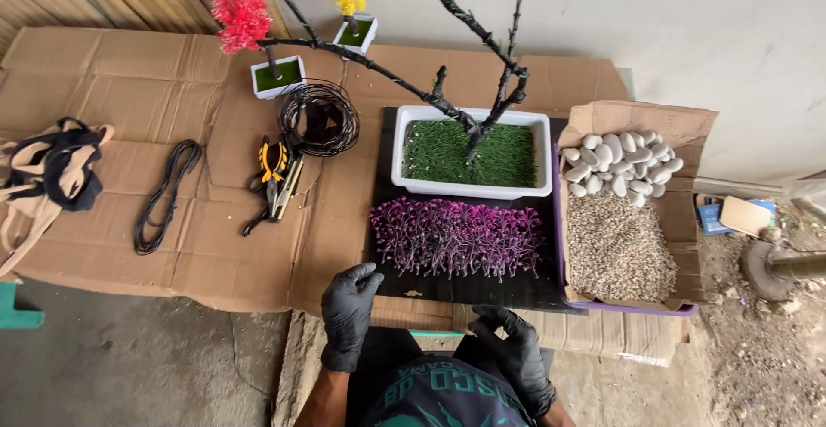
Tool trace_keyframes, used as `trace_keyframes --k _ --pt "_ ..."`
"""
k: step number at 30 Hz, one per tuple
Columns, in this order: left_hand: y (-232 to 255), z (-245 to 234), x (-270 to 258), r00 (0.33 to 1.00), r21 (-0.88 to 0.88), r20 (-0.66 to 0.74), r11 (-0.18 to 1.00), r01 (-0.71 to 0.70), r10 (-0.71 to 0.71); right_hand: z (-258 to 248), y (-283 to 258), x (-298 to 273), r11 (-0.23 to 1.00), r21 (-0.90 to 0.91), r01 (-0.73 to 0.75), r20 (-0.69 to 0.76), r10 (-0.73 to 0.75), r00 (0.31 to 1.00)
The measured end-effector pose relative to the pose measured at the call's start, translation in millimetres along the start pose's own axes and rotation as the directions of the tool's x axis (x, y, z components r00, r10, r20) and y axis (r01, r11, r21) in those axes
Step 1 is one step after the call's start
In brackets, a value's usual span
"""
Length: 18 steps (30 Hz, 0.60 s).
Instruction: The person arranges artificial purple flowers onto a black branch structure in a white rectangular pot filled with green moss. They insert the flower stems into the moss and adjust the branches to create a decorative arrangement.
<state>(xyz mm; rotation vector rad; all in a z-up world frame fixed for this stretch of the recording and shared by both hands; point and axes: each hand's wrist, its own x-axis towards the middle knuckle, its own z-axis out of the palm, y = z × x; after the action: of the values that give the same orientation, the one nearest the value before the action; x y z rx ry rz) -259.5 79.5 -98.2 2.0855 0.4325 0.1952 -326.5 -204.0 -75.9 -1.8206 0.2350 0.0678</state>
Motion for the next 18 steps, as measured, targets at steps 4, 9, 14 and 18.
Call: trace_keyframes --k 4,9,14,18 --pt "9.3 0.7 11.4 0.999 0.081 0.01 0.996 0.032 -0.033 3.2 -5.0 14.6 0.978 -0.117 0.174 0.05 -0.169 0.984" --pt "2.9 10.3 23.4 0.999 0.378 0.025 0.925 -0.039 0.032 14.6 -43.8 34.3 0.928 -0.194 0.318 0.141 -0.295 0.945" --pt "-6.3 20.0 17.3 0.988 0.421 0.001 0.896 -0.143 0.157 25.4 -40.7 41.1 0.906 -0.124 0.404 0.182 -0.38 0.907" --pt "-11.2 28.7 18.9 0.955 0.519 -0.021 0.82 -0.241 0.294 23.5 -35.3 34.0 0.899 -0.183 0.398 0.252 -0.349 0.903"
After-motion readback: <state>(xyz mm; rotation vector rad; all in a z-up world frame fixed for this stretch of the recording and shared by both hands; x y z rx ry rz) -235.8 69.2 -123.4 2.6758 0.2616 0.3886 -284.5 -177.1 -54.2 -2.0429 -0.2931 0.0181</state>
